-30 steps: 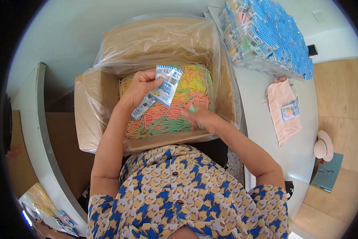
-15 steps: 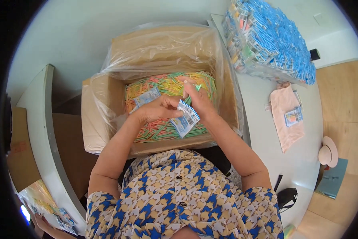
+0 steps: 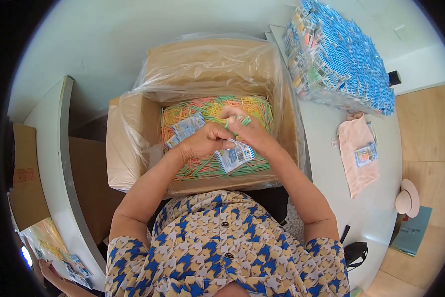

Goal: Packing colorful rubber bands and instruction tags into plastic zip bags.

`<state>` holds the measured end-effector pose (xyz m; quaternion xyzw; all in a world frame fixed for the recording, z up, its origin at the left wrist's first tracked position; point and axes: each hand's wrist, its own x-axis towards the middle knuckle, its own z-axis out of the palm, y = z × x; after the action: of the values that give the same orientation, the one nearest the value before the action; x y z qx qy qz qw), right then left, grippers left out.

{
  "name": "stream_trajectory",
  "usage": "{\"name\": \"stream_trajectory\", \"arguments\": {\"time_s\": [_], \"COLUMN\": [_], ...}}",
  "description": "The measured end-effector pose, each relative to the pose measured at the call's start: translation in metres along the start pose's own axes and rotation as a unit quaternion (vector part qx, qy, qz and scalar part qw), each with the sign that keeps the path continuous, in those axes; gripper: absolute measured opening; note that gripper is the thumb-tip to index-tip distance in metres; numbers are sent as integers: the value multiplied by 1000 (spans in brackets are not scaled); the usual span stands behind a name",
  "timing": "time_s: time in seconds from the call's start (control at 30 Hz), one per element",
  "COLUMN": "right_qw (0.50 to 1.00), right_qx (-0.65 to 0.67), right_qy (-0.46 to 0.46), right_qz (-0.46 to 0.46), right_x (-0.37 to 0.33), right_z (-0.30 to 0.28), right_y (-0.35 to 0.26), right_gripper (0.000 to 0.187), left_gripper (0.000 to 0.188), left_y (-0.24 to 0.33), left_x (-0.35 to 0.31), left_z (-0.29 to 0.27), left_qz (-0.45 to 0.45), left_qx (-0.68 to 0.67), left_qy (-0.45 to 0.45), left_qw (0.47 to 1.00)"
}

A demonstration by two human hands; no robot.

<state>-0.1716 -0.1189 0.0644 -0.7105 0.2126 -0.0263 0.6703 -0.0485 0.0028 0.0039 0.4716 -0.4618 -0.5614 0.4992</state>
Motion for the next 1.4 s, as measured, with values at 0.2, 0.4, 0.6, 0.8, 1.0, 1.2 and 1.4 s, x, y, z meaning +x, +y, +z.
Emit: {"name": "stream_trajectory", "arguments": {"time_s": [0.2,0.4,0.6,0.8,1.0,1.2,1.4], "right_qw": [957,866,803,916,971,951,910], "right_qx": [-256,-457,-548,-307,-143,-306,-408], "right_qy": [63,116,180,191,177,37,-68], "right_qz": [-118,-167,-149,-175,-69,4,-6], "right_x": [4,7,5,8,0,-41,-55], "right_z": [-3,7,12,9,-20,-33,-25], "right_y": [-11,-6,-5,18,22,32,64], "right_gripper": [39,37,44,31,22,21,24], "left_gripper": [5,10,12,5,11,11,8], "left_y": [-3,-1,-4,1,-10,-10,3], "left_x": [3,3,3,4,7,7,3], "left_z": [2,12,9,8,1,-1,-2], "left_qz": [77,150,146,149,98,-24,6], "left_qx": [42,82,187,194,95,12,-26], "left_qy": [0,52,61,62,11,47,80], "left_qw": [996,984,970,968,991,999,996]}}
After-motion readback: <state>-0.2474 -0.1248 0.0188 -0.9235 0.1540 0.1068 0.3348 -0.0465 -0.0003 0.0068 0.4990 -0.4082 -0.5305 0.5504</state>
